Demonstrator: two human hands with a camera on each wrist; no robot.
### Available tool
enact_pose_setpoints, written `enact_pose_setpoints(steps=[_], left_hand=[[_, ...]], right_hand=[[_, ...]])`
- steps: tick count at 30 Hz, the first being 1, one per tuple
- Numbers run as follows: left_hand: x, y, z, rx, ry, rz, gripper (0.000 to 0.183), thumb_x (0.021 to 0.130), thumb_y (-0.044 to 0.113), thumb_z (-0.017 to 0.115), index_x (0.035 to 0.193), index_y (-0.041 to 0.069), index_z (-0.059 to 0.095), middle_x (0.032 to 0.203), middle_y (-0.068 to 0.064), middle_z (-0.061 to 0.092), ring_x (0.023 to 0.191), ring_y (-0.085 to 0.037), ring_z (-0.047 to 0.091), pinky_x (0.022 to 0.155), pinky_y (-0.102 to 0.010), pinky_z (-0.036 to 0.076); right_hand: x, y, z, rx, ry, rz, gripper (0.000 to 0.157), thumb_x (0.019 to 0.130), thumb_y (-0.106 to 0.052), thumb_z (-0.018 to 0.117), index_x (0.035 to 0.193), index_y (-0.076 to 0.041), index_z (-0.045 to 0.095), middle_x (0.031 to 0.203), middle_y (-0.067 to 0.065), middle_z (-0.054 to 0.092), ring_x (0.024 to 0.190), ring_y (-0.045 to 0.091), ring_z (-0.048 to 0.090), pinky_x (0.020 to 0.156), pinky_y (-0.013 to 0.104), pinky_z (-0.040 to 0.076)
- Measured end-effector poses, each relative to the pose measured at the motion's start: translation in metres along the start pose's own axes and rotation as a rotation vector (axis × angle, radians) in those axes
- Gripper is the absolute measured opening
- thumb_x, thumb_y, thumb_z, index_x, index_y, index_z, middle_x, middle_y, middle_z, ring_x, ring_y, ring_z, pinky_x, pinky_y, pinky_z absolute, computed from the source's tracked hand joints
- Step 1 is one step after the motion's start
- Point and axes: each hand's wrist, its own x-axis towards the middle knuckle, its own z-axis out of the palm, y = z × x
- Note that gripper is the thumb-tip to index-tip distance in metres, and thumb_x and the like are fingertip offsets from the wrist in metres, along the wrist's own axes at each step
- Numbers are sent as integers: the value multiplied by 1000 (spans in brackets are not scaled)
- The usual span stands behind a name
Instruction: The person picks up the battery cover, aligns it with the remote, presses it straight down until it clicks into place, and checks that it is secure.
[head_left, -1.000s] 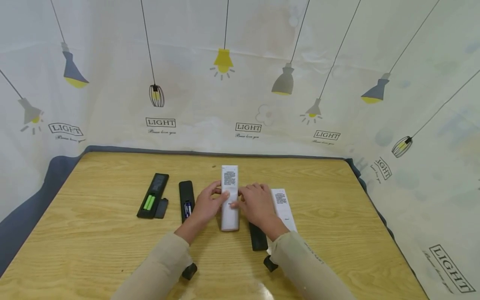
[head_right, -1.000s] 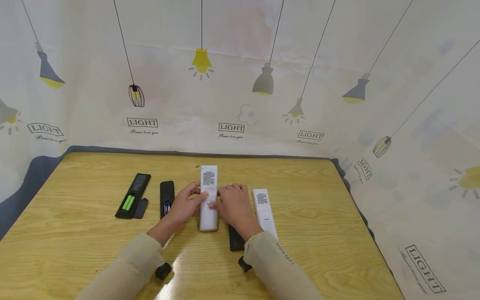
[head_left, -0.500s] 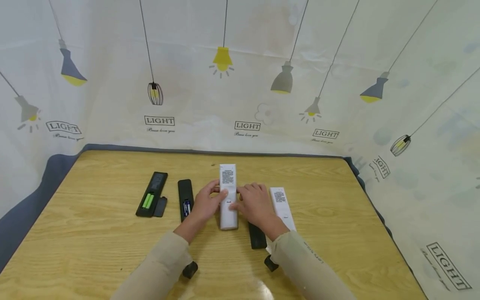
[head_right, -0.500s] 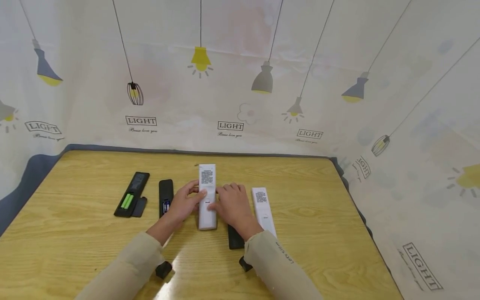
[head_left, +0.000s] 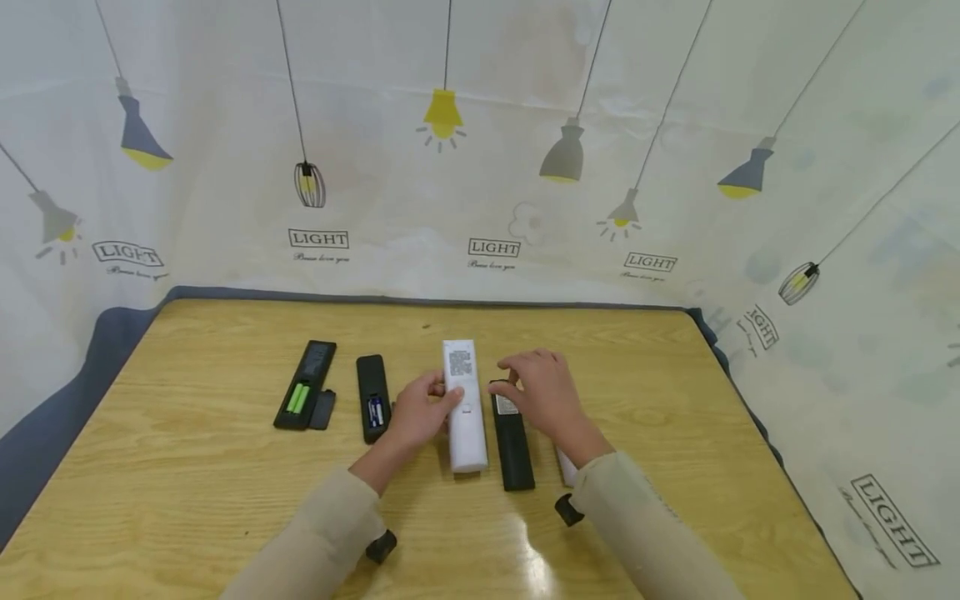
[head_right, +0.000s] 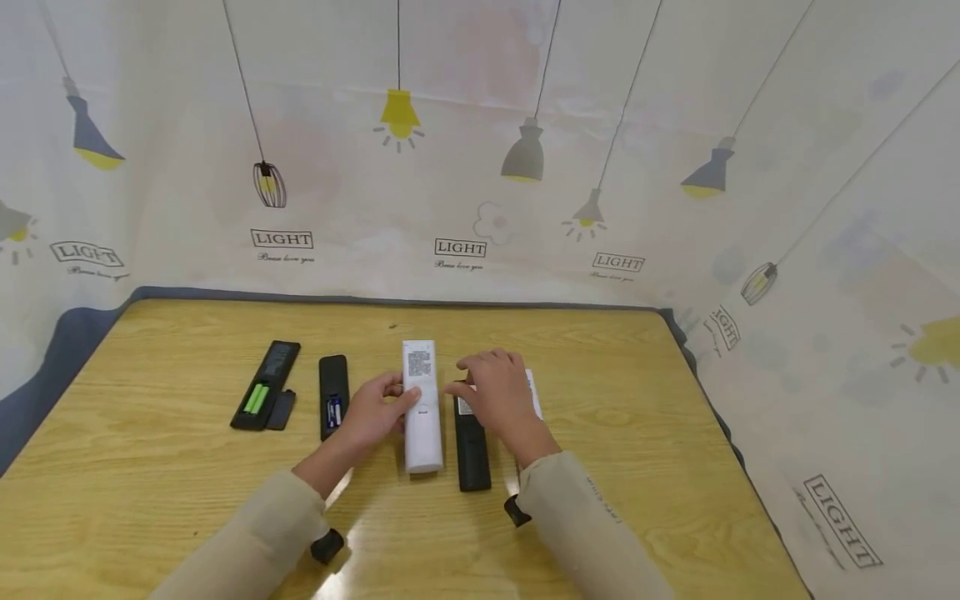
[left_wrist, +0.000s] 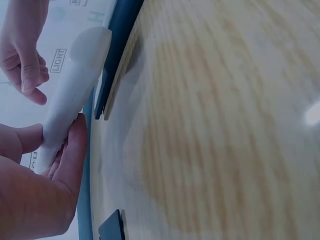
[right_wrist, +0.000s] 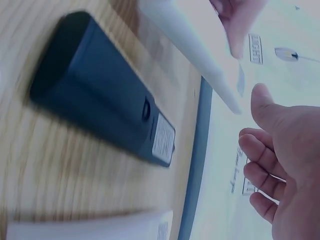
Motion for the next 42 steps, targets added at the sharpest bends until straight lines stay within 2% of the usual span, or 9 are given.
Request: enact_pose_setpoints(steps=[5, 10, 15, 22, 28, 33, 36, 39, 42], left_hand=[[0, -7, 3, 78, 22, -5, 34, 95, 26, 64, 122, 6, 62, 102, -11, 66, 78, -17, 65, 59, -28, 58], [0, -13, 5, 121, 1, -21, 34, 95, 27, 64, 121, 5, 62, 102, -11, 67, 78, -17, 66, 57, -27, 57], [0, -17, 7, 168, 0, -8, 35, 95, 30, 64, 119, 5, 62, 101, -11, 67, 76, -17, 66, 55, -26, 57], [-4, -14, 9, 268, 64, -35, 40, 91, 33, 68, 119, 5, 62, 98, -11, 67, 71, -17, 65, 49, -24, 54], [-6, -9, 10, 356, 121, -14, 45, 89, 32, 72, 123, 5, 60, 105, -11, 66, 81, -19, 64, 48, -22, 52], [-6, -7, 9, 380, 123, -16, 47, 89, 31, 71, 127, 5, 59, 110, -12, 67, 88, -21, 65, 54, -25, 54], [-5, -7, 10, 414, 136, -21, 47, 89, 32, 71, 126, 6, 60, 111, -11, 68, 92, -21, 65, 70, -32, 56], [-5, -7, 10, 447, 144, -11, 46, 88, 33, 72, 125, 7, 61, 109, -10, 69, 94, -21, 64, 84, -40, 52], [-5, -7, 10, 476, 154, -3, 46, 88, 33, 72, 125, 8, 62, 108, -8, 69, 93, -21, 63, 86, -41, 51]], right_hand=[[-2, 12, -5, -28, -15, 31, 40, 87, -46, 69, 116, -18, 70, 91, -3, 72, 103, 25, 62, 95, 49, 45], [-4, 19, -5, -41, -35, 55, 41, 87, -47, 68, 116, -18, 70, 92, -3, 72, 103, 25, 61, 96, 48, 44], [-7, 21, -5, -32, -41, 66, 40, 87, -47, 69, 115, -17, 71, 91, -2, 72, 100, 25, 60, 96, 49, 43], [-9, 22, -3, -31, -48, 62, 41, 88, -48, 68, 115, -18, 71, 89, -3, 72, 95, 23, 60, 96, 47, 43], [-10, 23, -2, -45, -54, 57, 41, 87, -49, 67, 115, -18, 71, 89, -4, 72, 94, 23, 60, 93, 46, 43], [-11, 22, -1, -45, -47, 48, 40, 87, -48, 68, 114, -18, 71, 89, -4, 72, 96, 24, 61, 93, 46, 44], [-11, 21, 0, -41, -43, 43, 40, 87, -48, 68, 114, -18, 71, 89, -4, 72, 97, 24, 62, 93, 46, 44], [-11, 21, 1, -41, -48, 42, 41, 87, -48, 68, 114, -19, 71, 90, -3, 72, 97, 24, 61, 92, 46, 44], [-11, 21, 2, -38, -58, 44, 41, 87, -48, 68, 115, -19, 71, 91, -3, 71, 97, 23, 61, 92, 46, 43]])
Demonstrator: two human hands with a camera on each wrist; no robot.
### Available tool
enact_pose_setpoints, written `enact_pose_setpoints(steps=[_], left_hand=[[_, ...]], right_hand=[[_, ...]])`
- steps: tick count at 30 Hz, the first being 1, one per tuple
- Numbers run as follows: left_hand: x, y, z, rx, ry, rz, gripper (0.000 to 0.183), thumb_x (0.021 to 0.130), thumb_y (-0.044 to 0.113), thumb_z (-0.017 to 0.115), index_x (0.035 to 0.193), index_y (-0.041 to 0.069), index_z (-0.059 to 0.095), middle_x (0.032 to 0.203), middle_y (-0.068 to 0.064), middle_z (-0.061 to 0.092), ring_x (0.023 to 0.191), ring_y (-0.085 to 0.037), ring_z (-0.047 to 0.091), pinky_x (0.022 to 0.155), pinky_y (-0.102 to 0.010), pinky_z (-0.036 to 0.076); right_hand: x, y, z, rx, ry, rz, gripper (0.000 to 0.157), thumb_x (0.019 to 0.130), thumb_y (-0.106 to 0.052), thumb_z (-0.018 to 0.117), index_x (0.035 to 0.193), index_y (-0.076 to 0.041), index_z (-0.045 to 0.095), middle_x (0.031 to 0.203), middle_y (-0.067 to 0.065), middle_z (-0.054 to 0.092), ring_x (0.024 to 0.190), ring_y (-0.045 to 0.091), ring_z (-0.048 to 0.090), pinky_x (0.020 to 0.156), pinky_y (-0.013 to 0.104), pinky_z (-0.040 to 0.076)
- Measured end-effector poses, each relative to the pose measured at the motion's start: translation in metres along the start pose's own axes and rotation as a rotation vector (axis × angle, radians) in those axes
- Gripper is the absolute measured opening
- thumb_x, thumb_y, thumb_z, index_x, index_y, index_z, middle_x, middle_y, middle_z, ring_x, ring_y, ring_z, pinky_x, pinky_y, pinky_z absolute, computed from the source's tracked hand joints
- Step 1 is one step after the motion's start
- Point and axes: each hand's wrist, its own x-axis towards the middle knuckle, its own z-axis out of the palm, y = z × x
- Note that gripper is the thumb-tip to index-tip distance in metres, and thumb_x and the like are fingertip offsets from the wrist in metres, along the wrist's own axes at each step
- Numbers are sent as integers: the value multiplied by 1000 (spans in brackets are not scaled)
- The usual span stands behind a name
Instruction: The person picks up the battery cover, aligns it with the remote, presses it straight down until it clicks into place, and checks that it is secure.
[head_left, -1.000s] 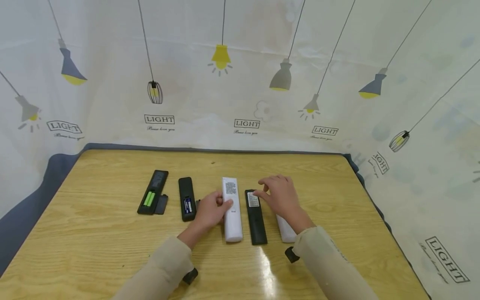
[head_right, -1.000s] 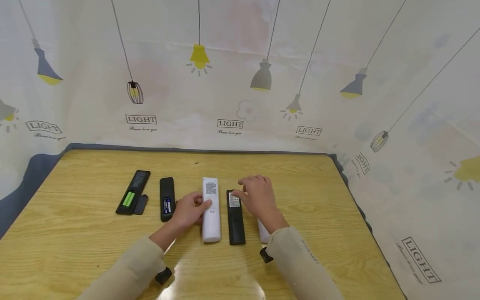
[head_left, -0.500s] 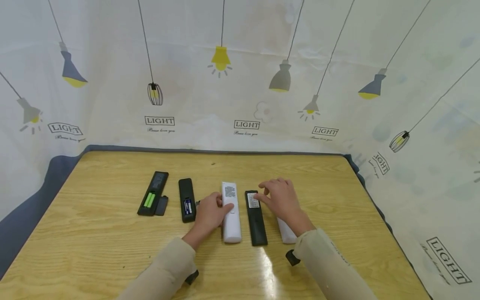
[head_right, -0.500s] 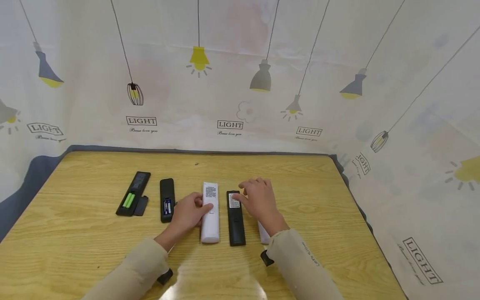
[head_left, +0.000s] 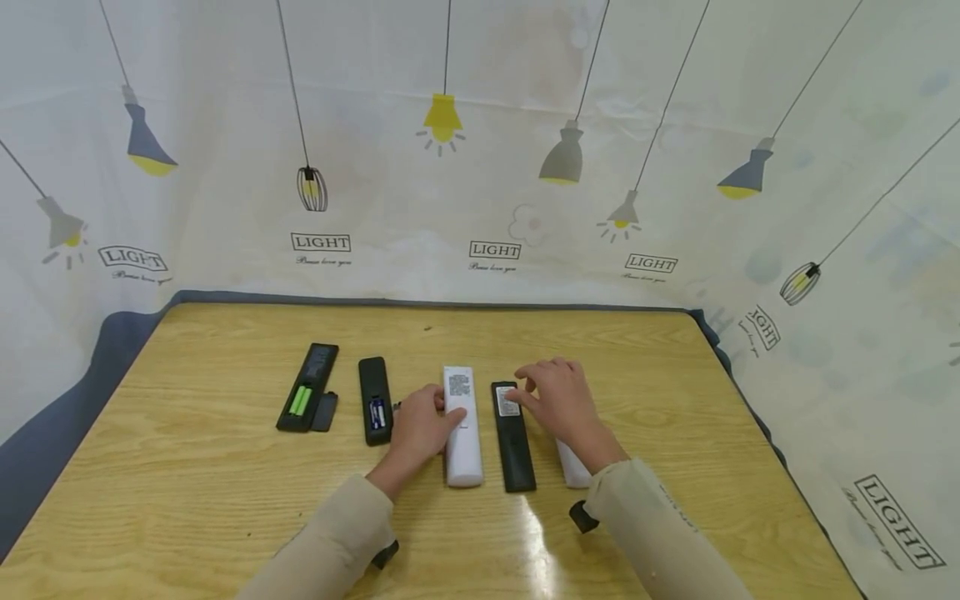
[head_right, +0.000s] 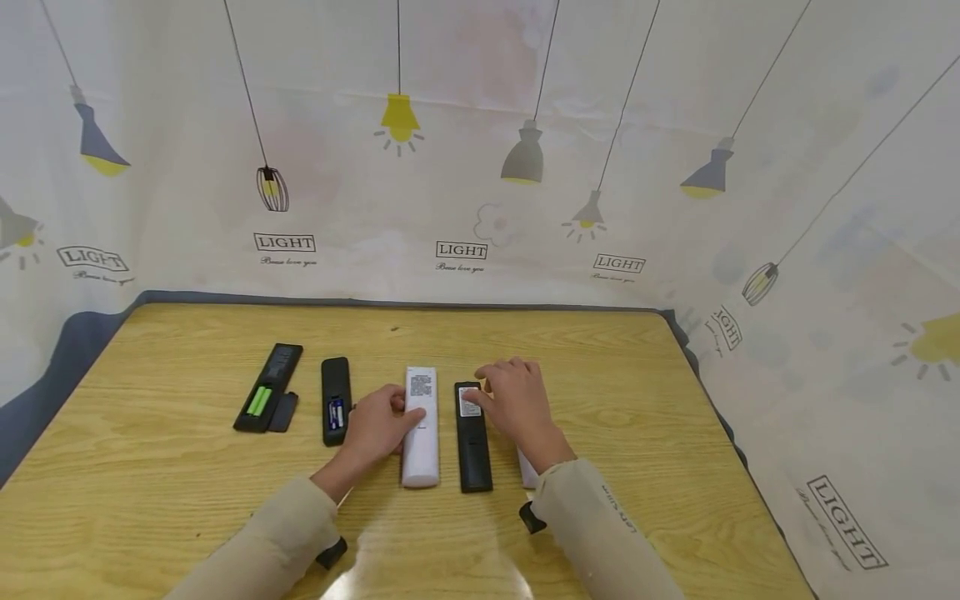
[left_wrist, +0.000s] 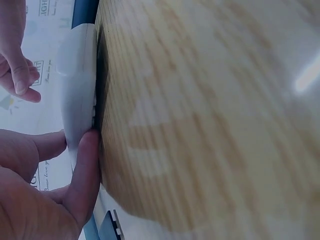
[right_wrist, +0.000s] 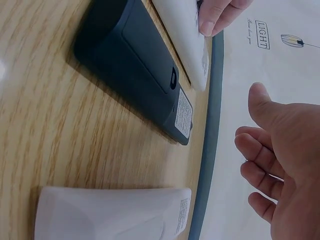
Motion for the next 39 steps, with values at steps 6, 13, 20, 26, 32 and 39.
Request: enact_pose_setpoints(steps=[6, 13, 20, 26, 32, 39], left_hand=[[0, 0, -3, 51, 28, 42, 47, 89, 32, 71, 128, 9, 60, 108, -6, 68, 91, -19, 63, 78, -37, 53], [4, -3, -25, 17, 84, 147, 38, 93, 28, 66, 128, 14, 63, 109, -3, 70, 72, -13, 61, 74, -36, 51], [16, -19, -64, 0, 119, 160, 36, 95, 28, 62, 127, 10, 62, 109, -8, 69, 56, -10, 61, 54, -26, 49], [25, -35, -93, 18, 103, 107, 39, 98, 30, 57, 131, 9, 59, 114, -11, 68, 53, -9, 63, 70, -36, 57], [33, -48, -110, 66, 87, 62, 42, 99, 30, 55, 132, 4, 56, 120, -16, 67, 72, -22, 71, 103, -56, 40], [38, -57, -112, 153, 7, -6, 52, 100, 37, 51, 136, 1, 50, 125, -20, 64, 114, -38, 60, 99, -55, 44]], right_hand=[[3, -5, 3, 8, -13, -3, 39, 87, -47, 68, 113, -18, 71, 90, -2, 72, 96, 22, 61, 94, 46, 43], [5, -14, 9, 17, -42, -21, 37, 88, -45, 68, 113, -18, 72, 89, -4, 71, 96, 23, 61, 95, 47, 43], [10, -31, 19, 75, -43, -73, 36, 88, -42, 70, 113, -17, 72, 88, -4, 70, 96, 22, 61, 96, 46, 41], [17, -54, 26, 33, -87, -103, 37, 89, -47, 67, 114, -21, 71, 86, -6, 68, 93, 20, 59, 94, 44, 42], [27, -80, 32, 1, -147, -132, 39, 90, -49, 64, 118, -23, 69, 92, -7, 69, 99, 19, 57, 97, 43, 41], [35, -106, 40, -79, -202, -165, 46, 90, -56, 60, 125, -26, 65, 111, -7, 70, 108, 18, 57, 99, 40, 40]])
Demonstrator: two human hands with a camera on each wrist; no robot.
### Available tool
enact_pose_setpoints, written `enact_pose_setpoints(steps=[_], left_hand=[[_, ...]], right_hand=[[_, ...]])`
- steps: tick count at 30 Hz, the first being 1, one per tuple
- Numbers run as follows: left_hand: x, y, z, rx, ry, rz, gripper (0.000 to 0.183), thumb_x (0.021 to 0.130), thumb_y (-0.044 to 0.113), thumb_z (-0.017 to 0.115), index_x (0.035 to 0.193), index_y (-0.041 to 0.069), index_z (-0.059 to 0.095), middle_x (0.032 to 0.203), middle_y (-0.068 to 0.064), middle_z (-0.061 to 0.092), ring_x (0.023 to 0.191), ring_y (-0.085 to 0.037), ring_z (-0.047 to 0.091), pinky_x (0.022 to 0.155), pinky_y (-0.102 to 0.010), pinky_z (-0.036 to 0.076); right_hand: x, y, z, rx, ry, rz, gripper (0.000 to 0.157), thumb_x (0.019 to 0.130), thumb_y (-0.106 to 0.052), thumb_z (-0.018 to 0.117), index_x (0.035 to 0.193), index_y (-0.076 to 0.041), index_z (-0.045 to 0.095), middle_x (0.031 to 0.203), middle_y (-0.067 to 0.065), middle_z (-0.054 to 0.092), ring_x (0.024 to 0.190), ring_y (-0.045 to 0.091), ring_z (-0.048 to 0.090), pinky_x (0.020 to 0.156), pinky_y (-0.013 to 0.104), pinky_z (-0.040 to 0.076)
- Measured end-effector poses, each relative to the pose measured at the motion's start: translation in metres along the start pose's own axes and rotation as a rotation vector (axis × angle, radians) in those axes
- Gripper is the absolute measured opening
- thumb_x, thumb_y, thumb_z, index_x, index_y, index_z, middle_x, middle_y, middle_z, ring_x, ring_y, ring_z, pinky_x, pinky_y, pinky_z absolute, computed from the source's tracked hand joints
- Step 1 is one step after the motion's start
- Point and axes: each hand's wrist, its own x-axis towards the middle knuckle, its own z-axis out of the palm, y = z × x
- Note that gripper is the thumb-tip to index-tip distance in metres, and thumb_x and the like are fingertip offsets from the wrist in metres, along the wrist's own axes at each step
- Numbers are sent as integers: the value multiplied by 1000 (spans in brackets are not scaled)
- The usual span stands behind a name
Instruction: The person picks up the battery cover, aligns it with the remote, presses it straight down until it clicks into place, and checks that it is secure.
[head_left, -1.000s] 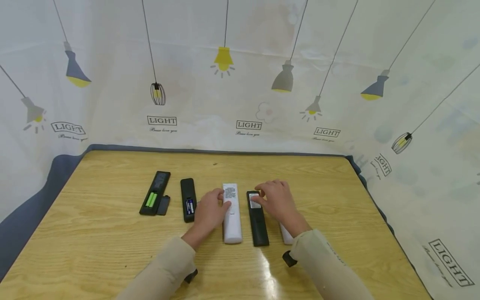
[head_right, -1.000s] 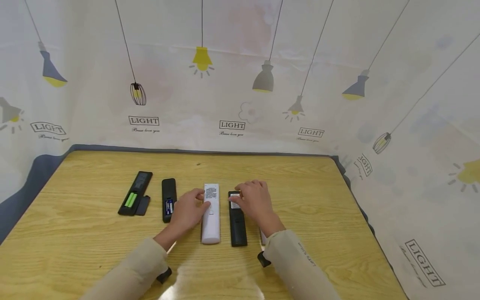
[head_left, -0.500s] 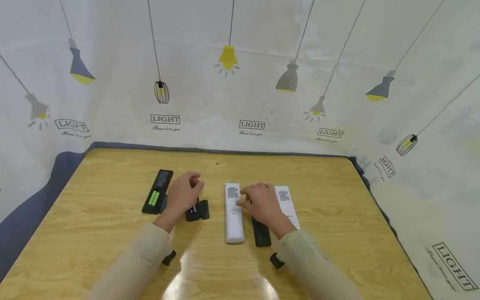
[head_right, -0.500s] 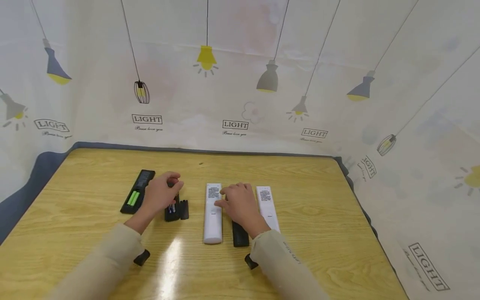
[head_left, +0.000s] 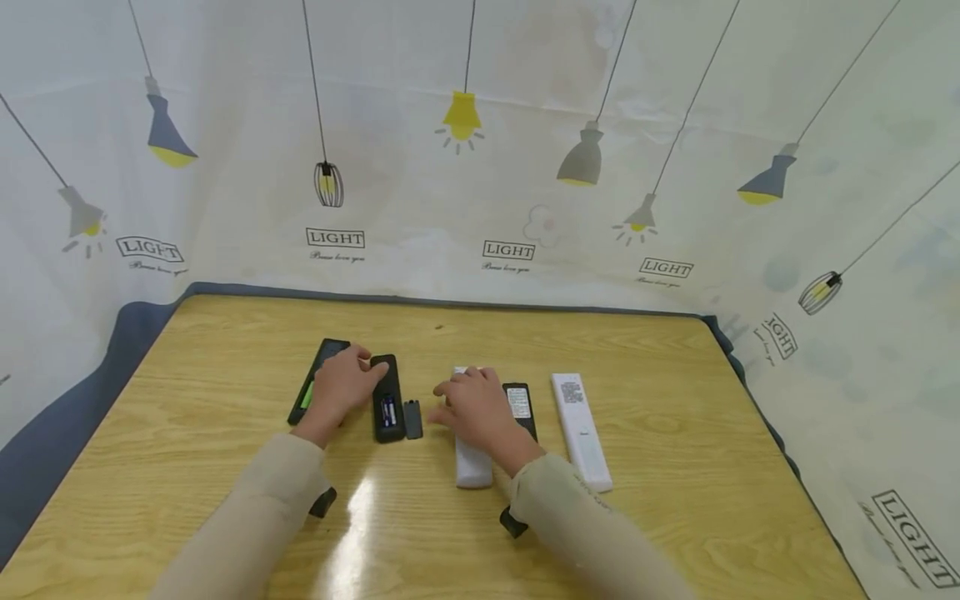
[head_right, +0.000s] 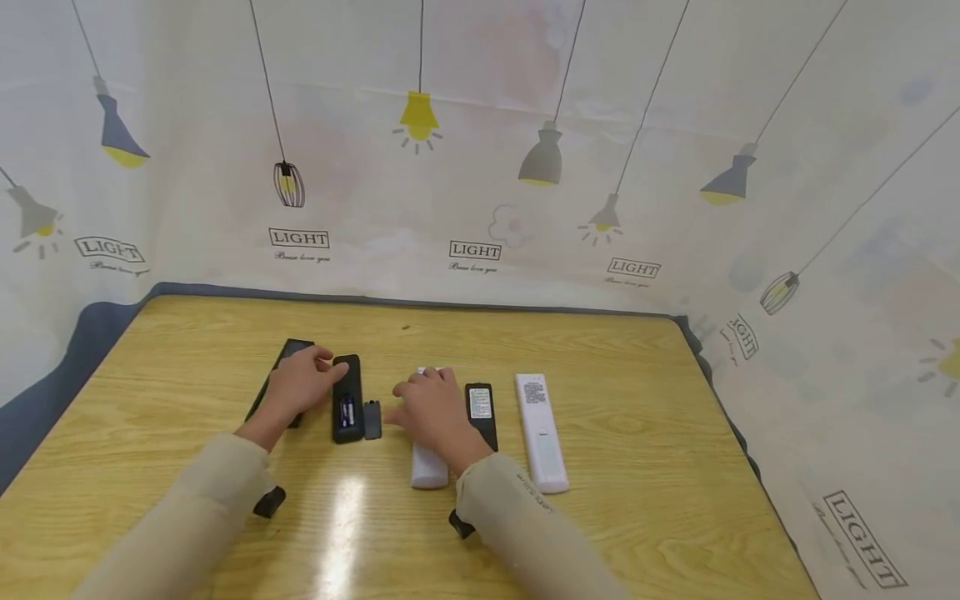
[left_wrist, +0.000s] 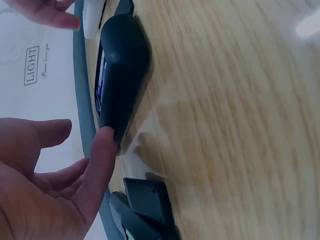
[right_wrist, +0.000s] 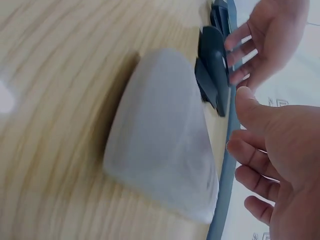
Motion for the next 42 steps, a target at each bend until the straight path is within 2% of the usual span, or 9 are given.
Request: enact_pose_setpoints(steps=[3, 6, 13, 16, 20, 25, 33, 39, 42], left_hand=[[4, -1, 4, 30, -19, -22, 56, 99, 39, 51, 138, -1, 48, 128, -21, 63, 116, -39, 58, 99, -57, 45], [7, 0, 7, 54, -8, -54, 58, 98, 41, 53, 138, -1, 49, 130, -22, 60, 117, -42, 57, 96, -57, 47], [13, 5, 15, 113, 24, -115, 61, 91, 46, 63, 129, -1, 55, 118, -24, 63, 96, -39, 64, 72, -48, 54], [13, 8, 17, 121, 33, -134, 60, 89, 46, 67, 125, -1, 58, 112, -22, 65, 92, -37, 64, 68, -46, 53], [14, 11, 18, 131, 39, -140, 57, 88, 45, 68, 120, -1, 60, 106, -20, 66, 90, -37, 64, 67, -47, 52], [15, 12, 19, 130, 37, -148, 54, 88, 45, 68, 117, 0, 61, 100, -18, 66, 86, -36, 64, 65, -46, 52], [16, 13, 22, 108, 40, -164, 60, 87, 43, 68, 130, 2, 56, 115, -21, 65, 97, -38, 64, 78, -50, 52], [16, 17, 20, 43, 12, -187, 57, 88, 39, 68, 128, 1, 56, 114, -21, 65, 94, -36, 64, 76, -48, 51], [17, 18, 20, 11, -6, -203, 57, 88, 38, 67, 129, 1, 55, 119, -21, 63, 98, -36, 62, 80, -49, 50]], right_hand=[[6, -9, 2, -36, -15, -7, 53, 89, -59, 60, 130, -25, 62, 122, -5, 67, 116, 20, 57, 102, 41, 40], [12, -15, 6, -53, -27, -9, 57, 88, -60, 60, 132, -24, 61, 126, -4, 65, 119, 20, 56, 104, 41, 41], [18, -21, 18, -101, -39, -34, 47, 87, -61, 60, 120, -28, 66, 112, -6, 66, 97, 16, 52, 91, 37, 41], [19, -23, 20, -120, -47, -32, 49, 87, -61, 61, 123, -29, 65, 111, -7, 66, 95, 16, 51, 89, 37, 41], [19, -24, 22, -122, -44, -31, 49, 88, -59, 61, 128, -31, 63, 113, -7, 66, 100, 16, 53, 91, 37, 41], [20, -27, 20, -107, -42, -29, 47, 87, -56, 64, 125, -30, 65, 114, -8, 67, 101, 16, 55, 90, 36, 42], [22, -29, 16, -77, -57, -3, 45, 84, -56, 68, 118, -27, 69, 107, -8, 71, 94, 14, 57, 90, 37, 41], [20, -27, 15, -41, -17, 0, 37, 84, -52, 70, 112, -29, 71, 102, -10, 73, 92, 15, 59, 91, 39, 41], [19, -26, 15, -16, 5, -2, 30, 86, -48, 70, 110, -29, 71, 100, -11, 73, 93, 15, 60, 94, 40, 40]])
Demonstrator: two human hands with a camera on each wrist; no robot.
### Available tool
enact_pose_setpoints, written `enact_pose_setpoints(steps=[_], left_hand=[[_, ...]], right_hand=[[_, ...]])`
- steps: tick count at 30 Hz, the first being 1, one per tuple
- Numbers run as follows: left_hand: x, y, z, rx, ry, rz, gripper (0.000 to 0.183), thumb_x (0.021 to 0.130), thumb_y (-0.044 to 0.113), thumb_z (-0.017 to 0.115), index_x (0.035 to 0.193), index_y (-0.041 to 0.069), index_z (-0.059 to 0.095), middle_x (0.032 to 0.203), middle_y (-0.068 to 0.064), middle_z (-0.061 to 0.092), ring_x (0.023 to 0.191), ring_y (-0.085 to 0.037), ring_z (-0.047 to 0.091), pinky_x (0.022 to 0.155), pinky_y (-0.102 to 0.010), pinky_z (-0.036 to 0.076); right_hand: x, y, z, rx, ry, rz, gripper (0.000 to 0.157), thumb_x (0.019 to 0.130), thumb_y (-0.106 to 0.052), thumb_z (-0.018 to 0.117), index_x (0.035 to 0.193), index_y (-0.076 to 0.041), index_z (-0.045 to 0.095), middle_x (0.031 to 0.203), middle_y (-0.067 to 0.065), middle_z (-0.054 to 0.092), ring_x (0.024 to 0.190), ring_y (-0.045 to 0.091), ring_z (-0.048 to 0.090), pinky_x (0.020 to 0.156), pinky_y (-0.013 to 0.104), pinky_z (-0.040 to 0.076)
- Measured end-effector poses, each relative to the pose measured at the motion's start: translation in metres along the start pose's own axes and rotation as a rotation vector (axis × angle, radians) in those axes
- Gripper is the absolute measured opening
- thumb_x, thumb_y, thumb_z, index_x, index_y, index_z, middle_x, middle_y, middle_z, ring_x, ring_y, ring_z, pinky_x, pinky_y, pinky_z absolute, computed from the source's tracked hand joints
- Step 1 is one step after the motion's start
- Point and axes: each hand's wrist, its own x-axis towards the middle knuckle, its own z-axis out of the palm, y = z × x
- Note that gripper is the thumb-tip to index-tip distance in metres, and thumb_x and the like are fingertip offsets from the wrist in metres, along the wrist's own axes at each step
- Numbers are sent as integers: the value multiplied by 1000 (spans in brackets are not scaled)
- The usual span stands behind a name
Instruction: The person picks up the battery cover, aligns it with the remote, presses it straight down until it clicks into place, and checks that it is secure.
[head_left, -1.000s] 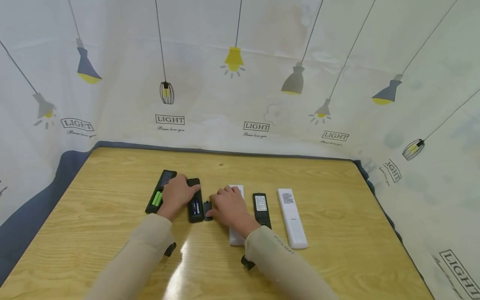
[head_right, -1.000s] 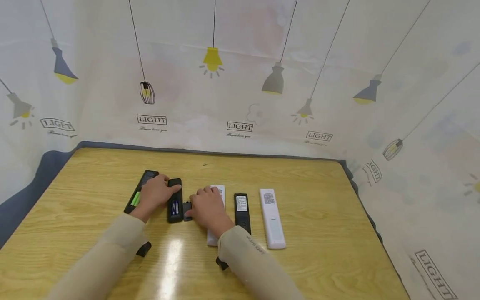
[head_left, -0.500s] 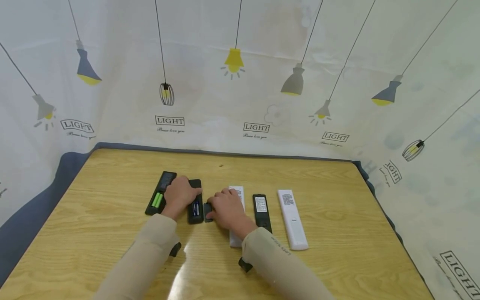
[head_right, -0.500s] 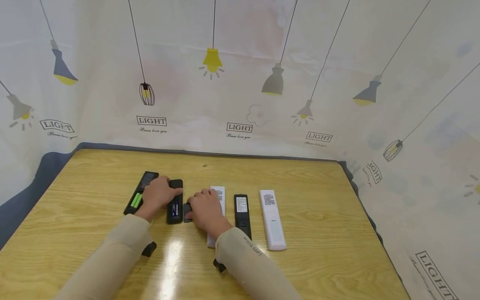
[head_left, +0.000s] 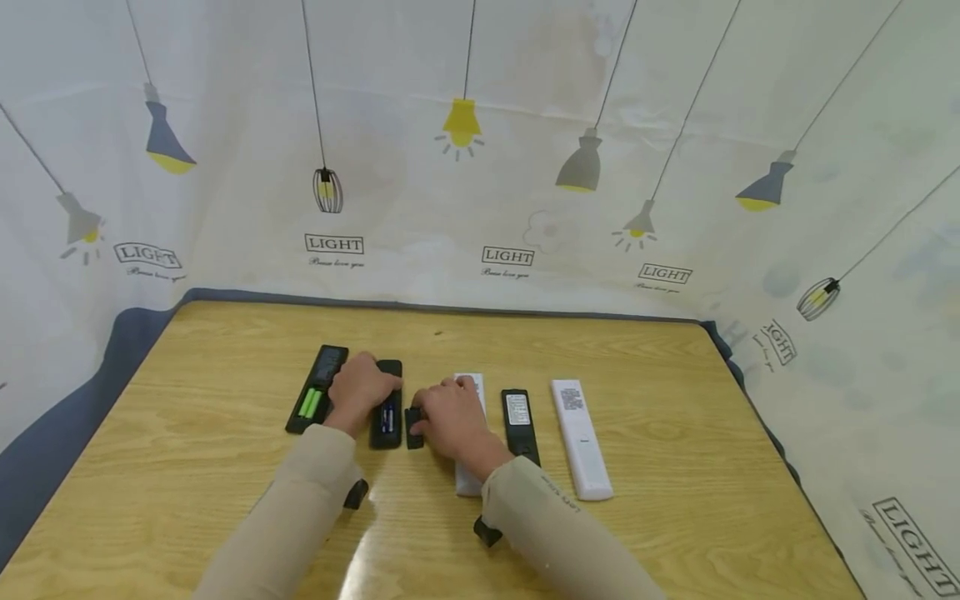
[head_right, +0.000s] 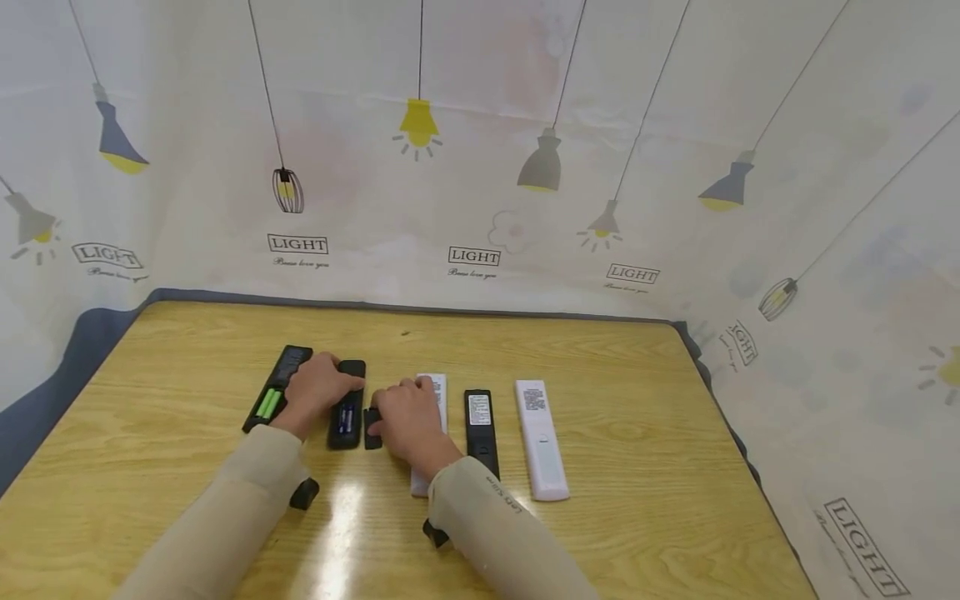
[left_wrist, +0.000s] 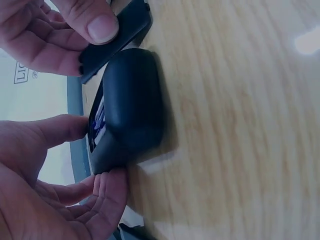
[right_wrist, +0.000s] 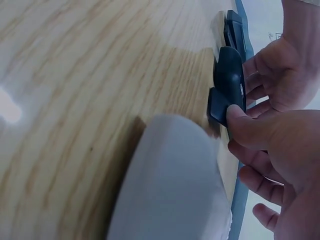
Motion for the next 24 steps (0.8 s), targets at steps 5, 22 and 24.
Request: enact_pose_setpoints(steps=[5, 22, 24], left_hand=[[2, -1, -1, -33, -22, -3, 63, 87, 38, 68, 135, 0, 52, 129, -23, 59, 109, -39, 59, 89, -53, 48], [-2, 7, -15, -281, -93, 30, 53, 93, 34, 65, 138, 11, 48, 127, -18, 63, 96, -29, 66, 81, -40, 52], [-3, 7, -16, -324, -105, 29, 53, 94, 32, 65, 139, 11, 47, 127, -18, 62, 91, -27, 68, 76, -37, 54]], right_hand=[[-1, 1, -3, 24, 25, 7, 22, 89, -44, 69, 106, -31, 72, 95, -13, 72, 93, 14, 60, 99, 42, 39], [-5, 9, -32, 103, 149, -9, 10, 86, -41, 72, 91, -36, 78, 93, -17, 71, 95, 14, 60, 103, 45, 38], [-5, 10, -34, 111, 150, -4, 10, 85, -41, 72, 91, -36, 78, 93, -18, 71, 97, 14, 60, 104, 46, 38]])
